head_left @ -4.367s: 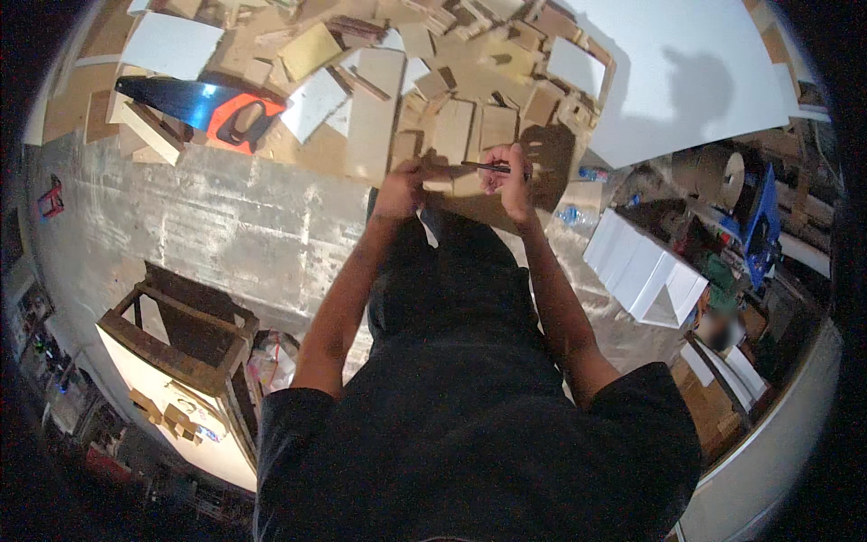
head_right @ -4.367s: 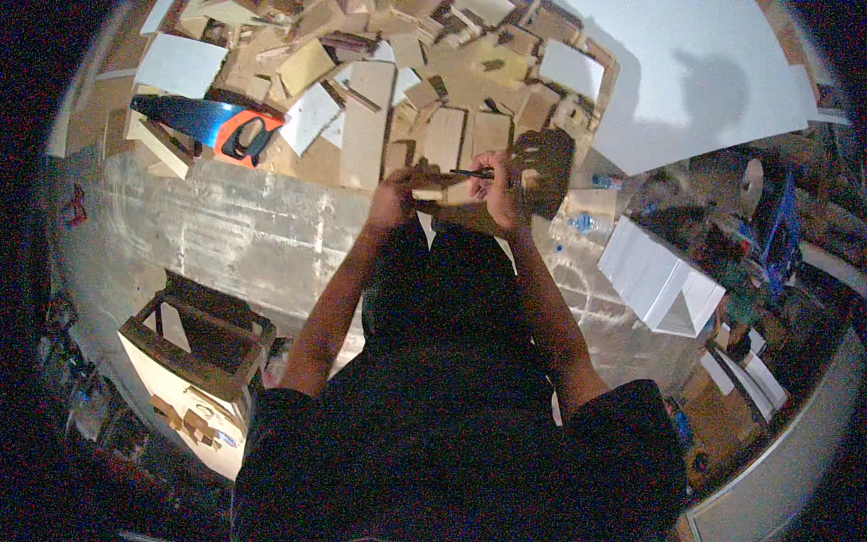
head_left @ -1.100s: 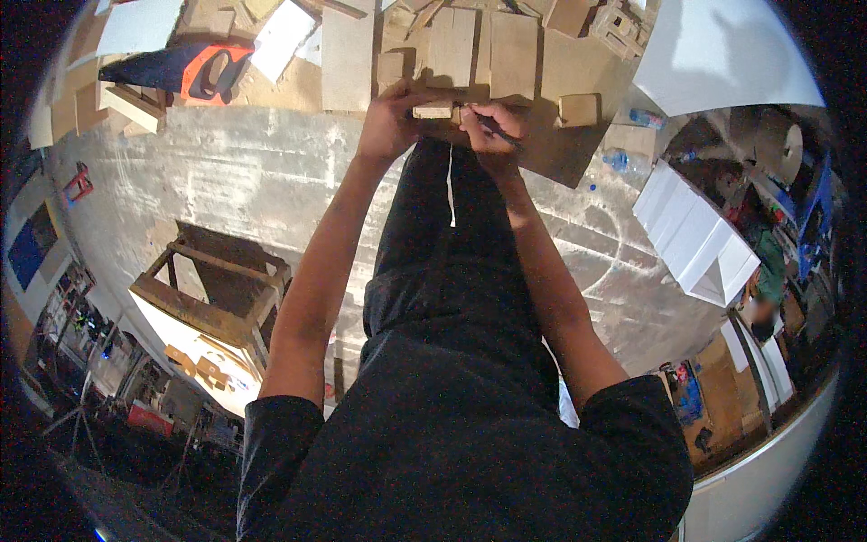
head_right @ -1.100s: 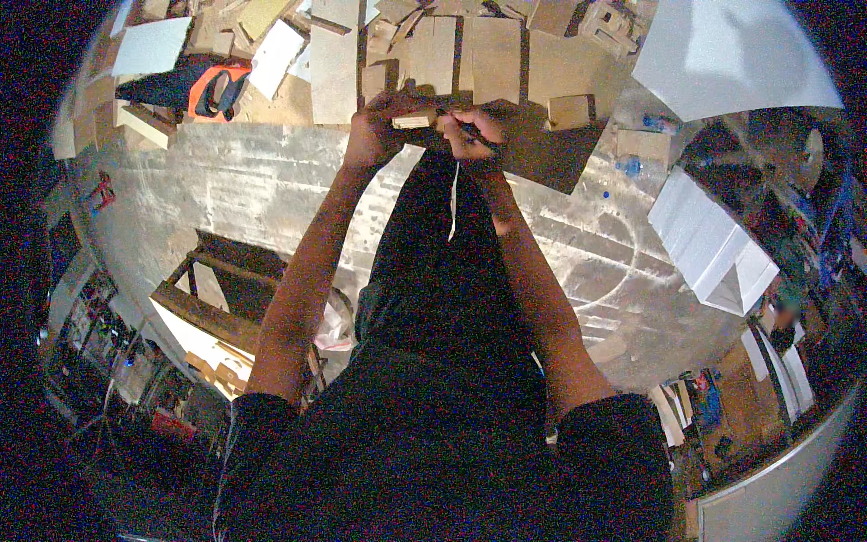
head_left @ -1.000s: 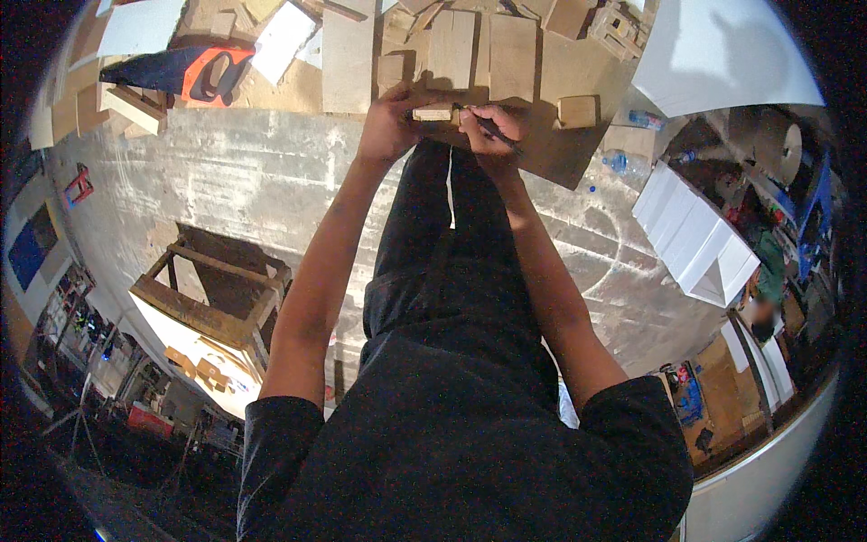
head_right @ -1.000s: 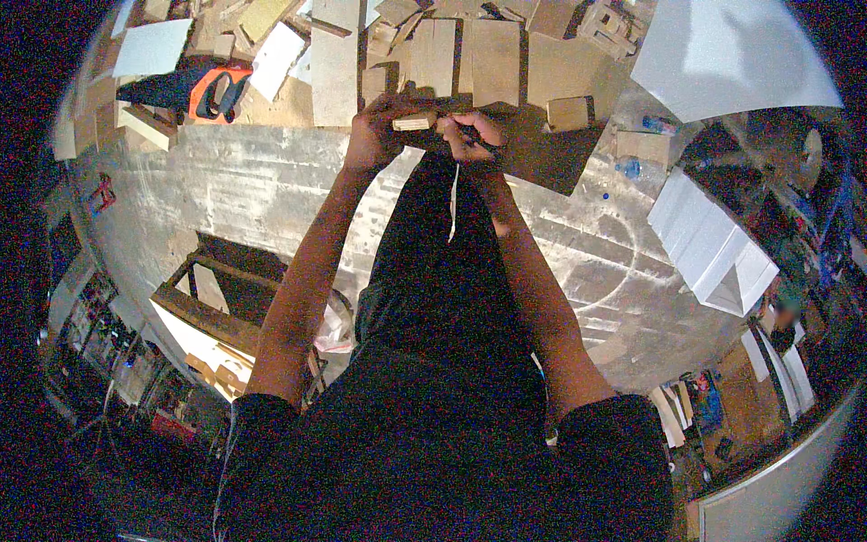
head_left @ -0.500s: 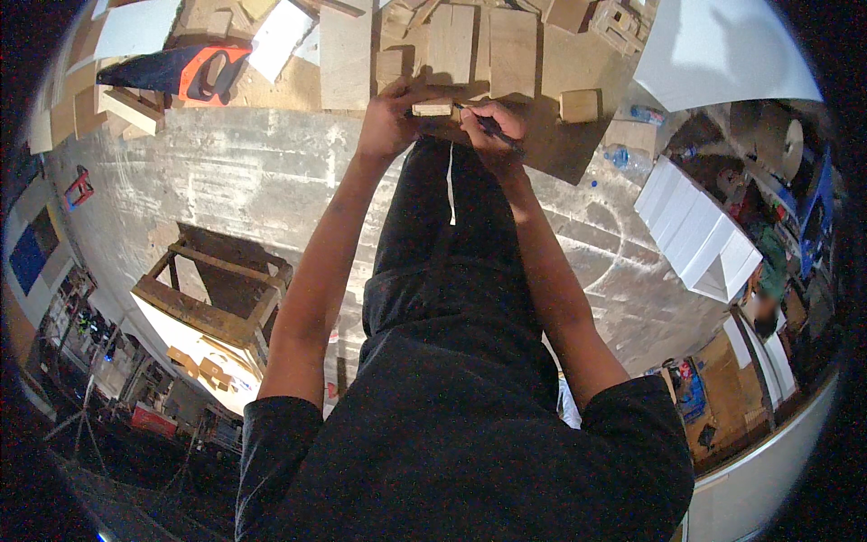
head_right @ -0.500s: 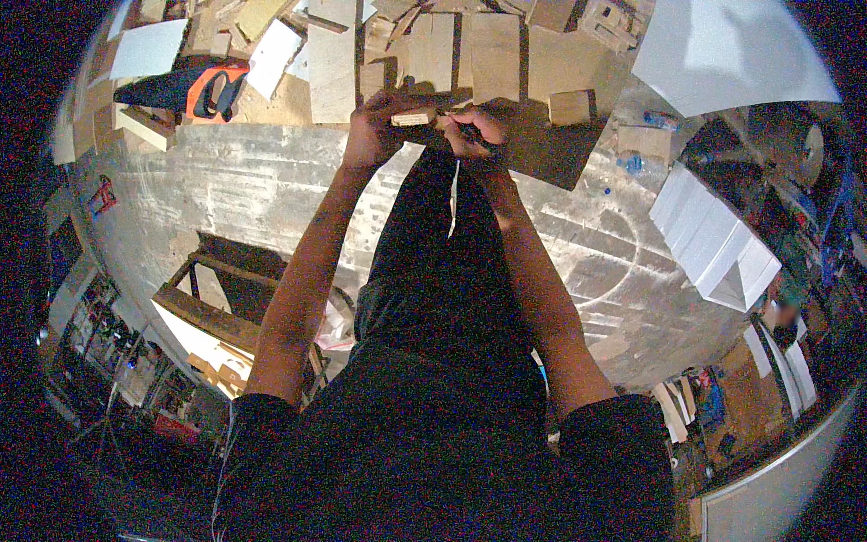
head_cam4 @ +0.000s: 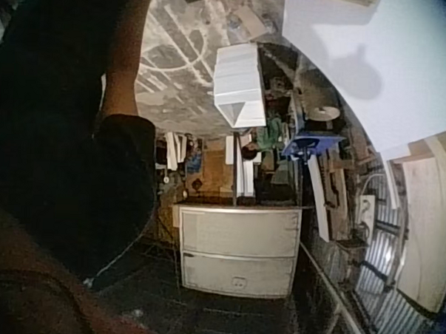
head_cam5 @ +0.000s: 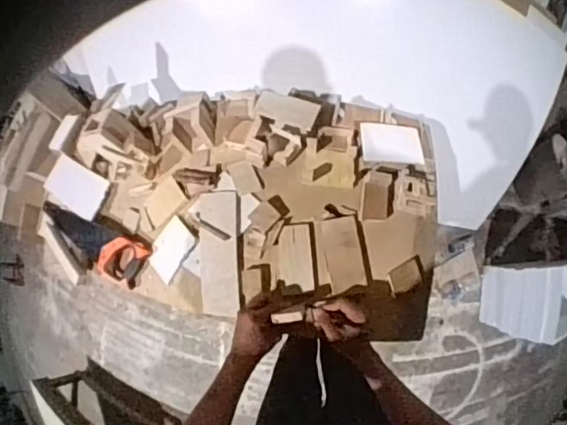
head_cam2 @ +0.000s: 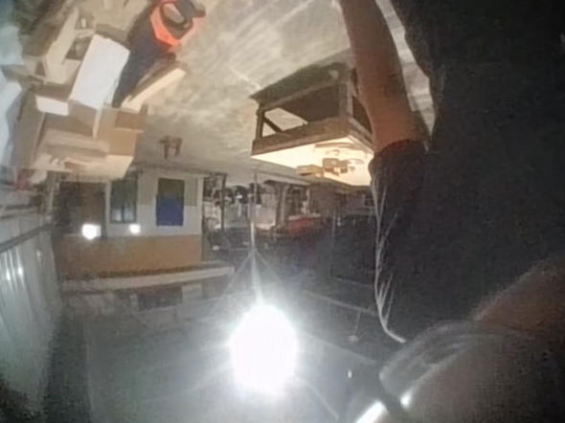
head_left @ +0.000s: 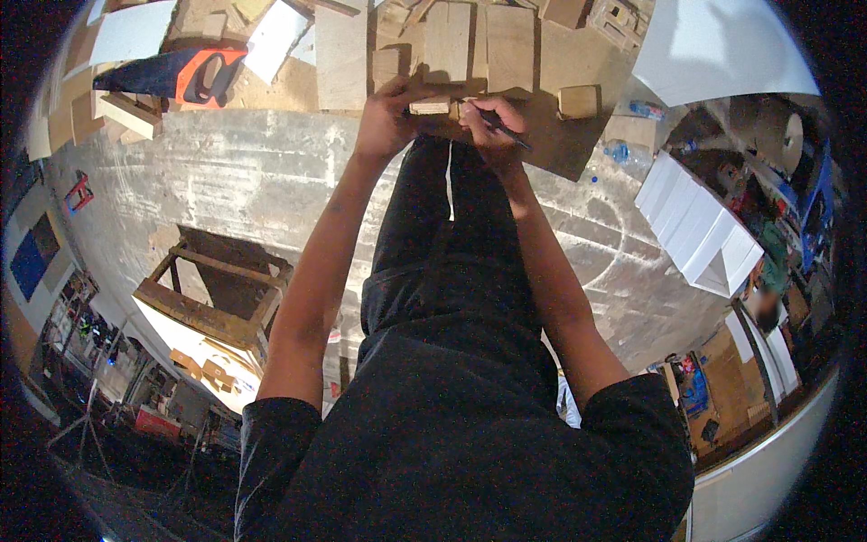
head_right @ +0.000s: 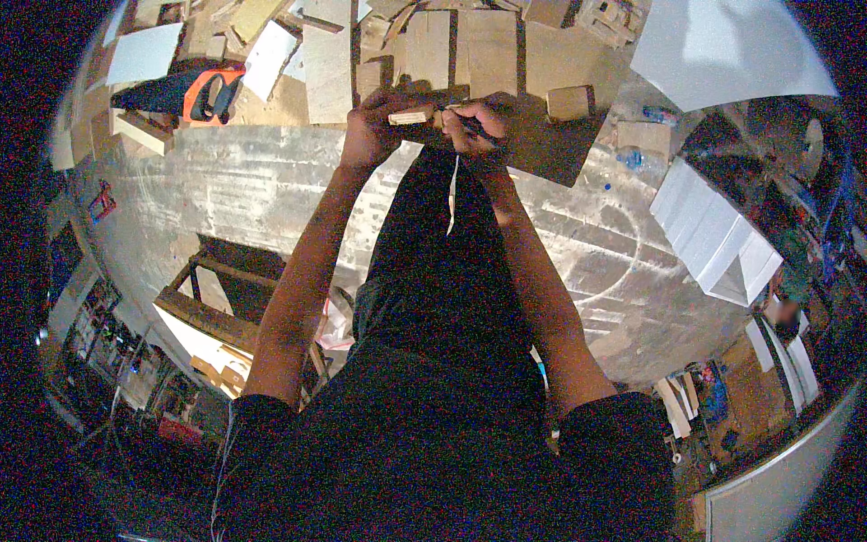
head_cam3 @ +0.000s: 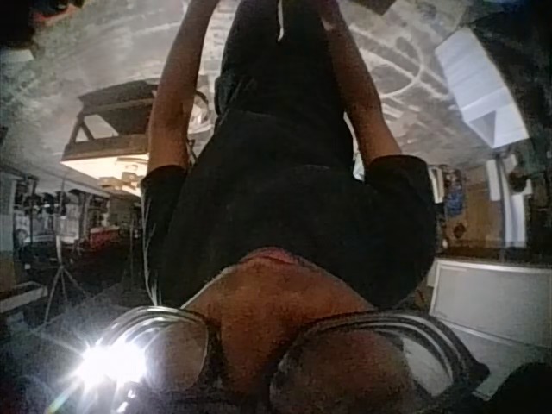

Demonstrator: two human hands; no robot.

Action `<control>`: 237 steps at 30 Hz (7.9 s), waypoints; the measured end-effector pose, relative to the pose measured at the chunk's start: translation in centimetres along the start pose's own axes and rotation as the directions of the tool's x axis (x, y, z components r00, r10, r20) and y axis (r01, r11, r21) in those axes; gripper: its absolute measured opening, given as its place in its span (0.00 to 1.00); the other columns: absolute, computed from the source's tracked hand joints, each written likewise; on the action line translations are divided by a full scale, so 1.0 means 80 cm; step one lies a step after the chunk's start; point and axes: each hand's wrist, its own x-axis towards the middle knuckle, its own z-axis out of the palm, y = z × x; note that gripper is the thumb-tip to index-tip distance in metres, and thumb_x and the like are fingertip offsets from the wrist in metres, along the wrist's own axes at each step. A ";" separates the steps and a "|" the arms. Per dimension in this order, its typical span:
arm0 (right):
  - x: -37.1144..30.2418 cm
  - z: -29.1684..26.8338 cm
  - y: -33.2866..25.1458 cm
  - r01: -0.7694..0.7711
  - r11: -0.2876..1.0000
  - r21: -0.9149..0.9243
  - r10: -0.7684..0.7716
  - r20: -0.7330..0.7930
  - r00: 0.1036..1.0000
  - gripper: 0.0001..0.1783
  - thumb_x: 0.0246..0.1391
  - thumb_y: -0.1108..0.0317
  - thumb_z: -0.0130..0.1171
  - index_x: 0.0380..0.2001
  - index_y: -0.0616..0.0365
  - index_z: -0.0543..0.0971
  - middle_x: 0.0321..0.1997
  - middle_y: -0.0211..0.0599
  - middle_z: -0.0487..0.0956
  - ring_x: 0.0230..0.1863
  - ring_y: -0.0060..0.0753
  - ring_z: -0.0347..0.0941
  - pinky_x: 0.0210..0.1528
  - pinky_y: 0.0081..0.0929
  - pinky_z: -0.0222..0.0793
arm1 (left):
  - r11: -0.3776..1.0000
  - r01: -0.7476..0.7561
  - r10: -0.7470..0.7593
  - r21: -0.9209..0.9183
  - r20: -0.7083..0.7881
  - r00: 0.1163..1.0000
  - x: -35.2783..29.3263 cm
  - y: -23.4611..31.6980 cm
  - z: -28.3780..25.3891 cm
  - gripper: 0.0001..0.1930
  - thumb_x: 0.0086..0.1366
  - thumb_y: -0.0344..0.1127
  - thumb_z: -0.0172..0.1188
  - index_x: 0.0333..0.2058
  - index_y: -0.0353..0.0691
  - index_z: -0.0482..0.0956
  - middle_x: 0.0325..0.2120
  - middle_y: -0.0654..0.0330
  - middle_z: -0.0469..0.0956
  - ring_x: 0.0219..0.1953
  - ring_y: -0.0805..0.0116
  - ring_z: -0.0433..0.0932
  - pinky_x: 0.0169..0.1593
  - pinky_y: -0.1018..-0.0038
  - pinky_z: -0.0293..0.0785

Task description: The person uses a hand saw to cut small pieces of wood, fits two pieces together to check the joint, marks a piece of wood with a pencil, and then uses a piece of sandpaper to smooth the edges of the wood.

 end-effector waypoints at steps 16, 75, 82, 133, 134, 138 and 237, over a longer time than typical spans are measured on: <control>0.003 -0.009 0.009 0.169 0.968 -0.183 -0.149 0.119 0.982 0.05 0.51 0.73 0.63 0.26 0.62 0.78 0.23 0.34 0.79 0.26 0.21 0.75 0.30 0.21 0.70 | 1.000 -0.012 0.012 0.014 -0.019 1.000 0.003 0.005 -0.002 0.22 0.41 0.26 0.73 0.40 0.44 0.84 0.35 0.57 0.78 0.38 0.59 0.80 0.40 0.69 0.78; -0.005 -0.003 -0.156 0.322 0.756 -0.569 -0.345 0.071 0.936 0.06 0.52 0.70 0.61 0.33 0.61 0.78 0.29 0.40 0.78 0.28 0.35 0.75 0.34 0.30 0.70 | 0.617 0.421 -0.726 -0.665 -0.275 0.630 -0.034 0.017 -0.183 0.18 0.64 0.47 0.60 0.42 0.37 0.80 0.27 0.63 0.76 0.22 0.78 0.72 0.21 0.79 0.65; 0.050 0.124 -0.157 0.010 0.966 -0.258 0.023 0.125 0.992 0.09 0.56 0.66 0.58 0.34 0.61 0.79 0.31 0.41 0.80 0.28 0.27 0.75 0.30 0.28 0.70 | 0.631 0.403 -0.651 -0.662 -0.170 0.740 0.036 -0.079 -0.235 0.18 0.64 0.47 0.59 0.42 0.38 0.76 0.32 0.62 0.78 0.26 0.74 0.76 0.22 0.79 0.69; -0.045 0.071 -0.046 -0.425 0.744 -0.516 0.293 -0.320 0.901 0.15 0.56 0.59 0.61 0.32 0.62 0.83 0.22 0.35 0.80 0.25 0.25 0.75 0.30 0.28 0.71 | 0.732 0.517 -0.247 0.443 -0.535 0.808 0.163 -0.185 -0.407 0.19 0.51 0.49 0.63 0.35 0.40 0.80 0.27 0.49 0.81 0.32 0.44 0.81 0.33 0.54 0.75; -0.048 0.070 -0.043 -0.439 0.753 -0.490 0.309 -0.326 0.893 0.15 0.57 0.59 0.60 0.32 0.63 0.82 0.22 0.35 0.80 0.25 0.25 0.75 0.30 0.28 0.71 | 0.722 0.526 -0.248 0.449 -0.542 0.803 0.160 -0.190 -0.408 0.21 0.50 0.50 0.67 0.36 0.39 0.80 0.28 0.50 0.81 0.33 0.47 0.81 0.35 0.57 0.76; -0.046 0.059 -0.036 -0.476 0.698 -0.535 0.392 -0.271 0.879 0.15 0.58 0.59 0.58 0.32 0.62 0.81 0.24 0.36 0.80 0.27 0.27 0.76 0.33 0.29 0.72 | 0.778 0.458 -0.183 0.429 -0.543 0.819 0.150 -0.156 -0.392 0.21 0.52 0.48 0.66 0.40 0.38 0.79 0.32 0.49 0.81 0.35 0.48 0.81 0.37 0.59 0.75; -0.014 -0.105 -0.519 0.616 0.584 0.529 -0.350 -0.520 0.779 0.18 0.56 0.63 0.50 0.47 0.63 0.68 0.25 0.25 0.61 0.29 0.25 0.60 0.41 0.30 0.61 | 0.995 0.019 0.006 -0.100 0.246 0.969 0.079 0.161 -0.150 0.21 0.50 0.35 0.71 0.42 0.33 0.77 0.42 0.51 0.78 0.45 0.58 0.77 0.48 0.66 0.73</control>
